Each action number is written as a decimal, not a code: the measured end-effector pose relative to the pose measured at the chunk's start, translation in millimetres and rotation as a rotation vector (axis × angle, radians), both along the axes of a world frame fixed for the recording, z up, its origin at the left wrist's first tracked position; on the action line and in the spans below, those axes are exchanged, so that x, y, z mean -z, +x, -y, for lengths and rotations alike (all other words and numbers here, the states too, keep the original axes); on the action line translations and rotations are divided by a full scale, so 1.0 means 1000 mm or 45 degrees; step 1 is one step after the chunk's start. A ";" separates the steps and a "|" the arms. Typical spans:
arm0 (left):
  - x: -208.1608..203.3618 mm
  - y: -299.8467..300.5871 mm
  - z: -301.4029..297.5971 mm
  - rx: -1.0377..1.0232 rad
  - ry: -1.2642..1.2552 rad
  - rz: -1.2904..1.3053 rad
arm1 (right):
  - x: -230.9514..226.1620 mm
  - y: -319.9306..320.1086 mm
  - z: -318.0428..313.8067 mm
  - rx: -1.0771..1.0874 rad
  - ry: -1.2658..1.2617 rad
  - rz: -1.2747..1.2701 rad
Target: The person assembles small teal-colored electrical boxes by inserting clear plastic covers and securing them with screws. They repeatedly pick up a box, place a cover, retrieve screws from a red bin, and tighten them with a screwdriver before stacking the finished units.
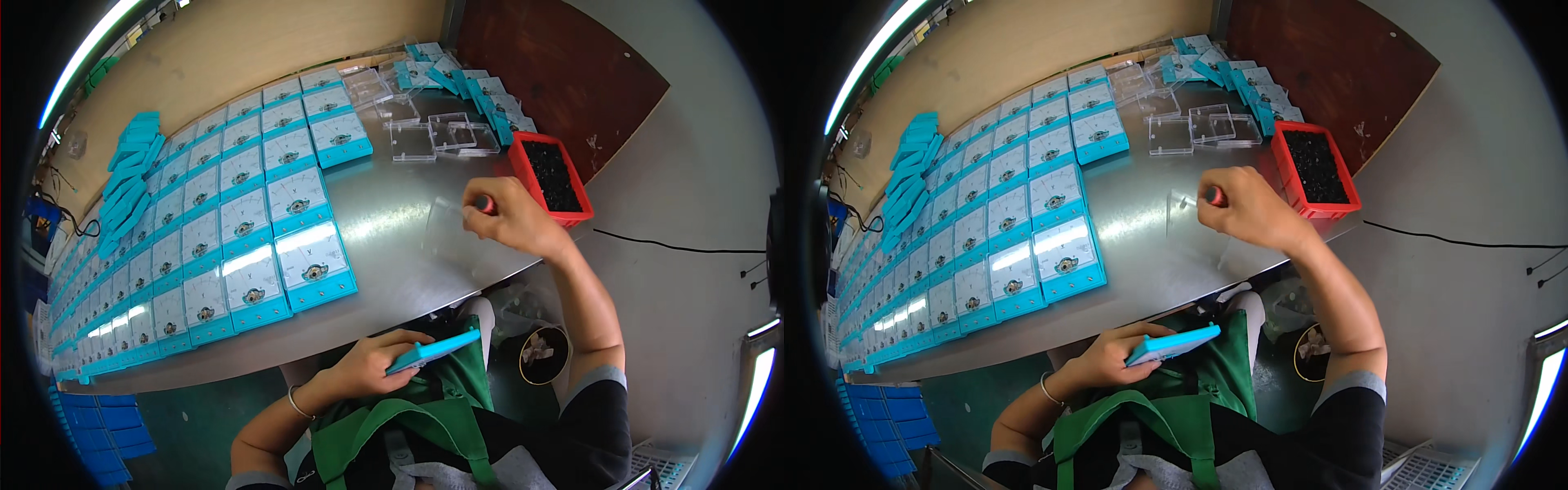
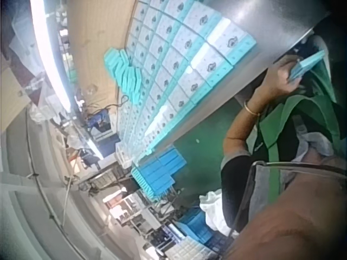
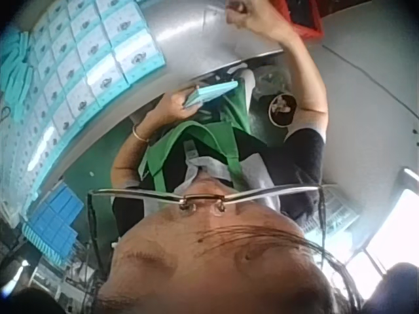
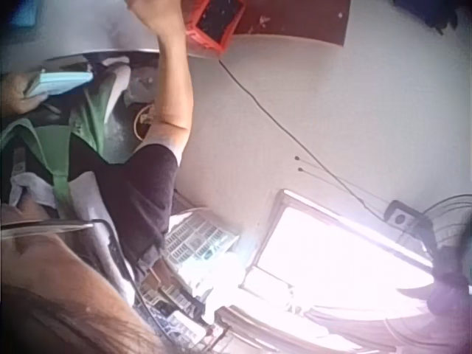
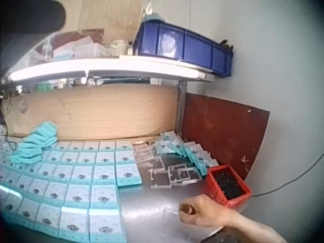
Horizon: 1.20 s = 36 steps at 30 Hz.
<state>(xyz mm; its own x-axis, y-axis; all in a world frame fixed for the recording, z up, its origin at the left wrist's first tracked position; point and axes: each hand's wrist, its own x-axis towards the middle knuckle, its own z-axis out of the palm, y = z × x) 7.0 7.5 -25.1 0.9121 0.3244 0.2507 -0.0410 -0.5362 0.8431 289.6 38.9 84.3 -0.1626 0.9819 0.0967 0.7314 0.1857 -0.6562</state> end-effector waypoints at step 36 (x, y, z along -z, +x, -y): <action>0.015 0.011 0.008 -0.203 0.097 -0.250 | 0.027 0.100 0.016 0.766 0.239 0.132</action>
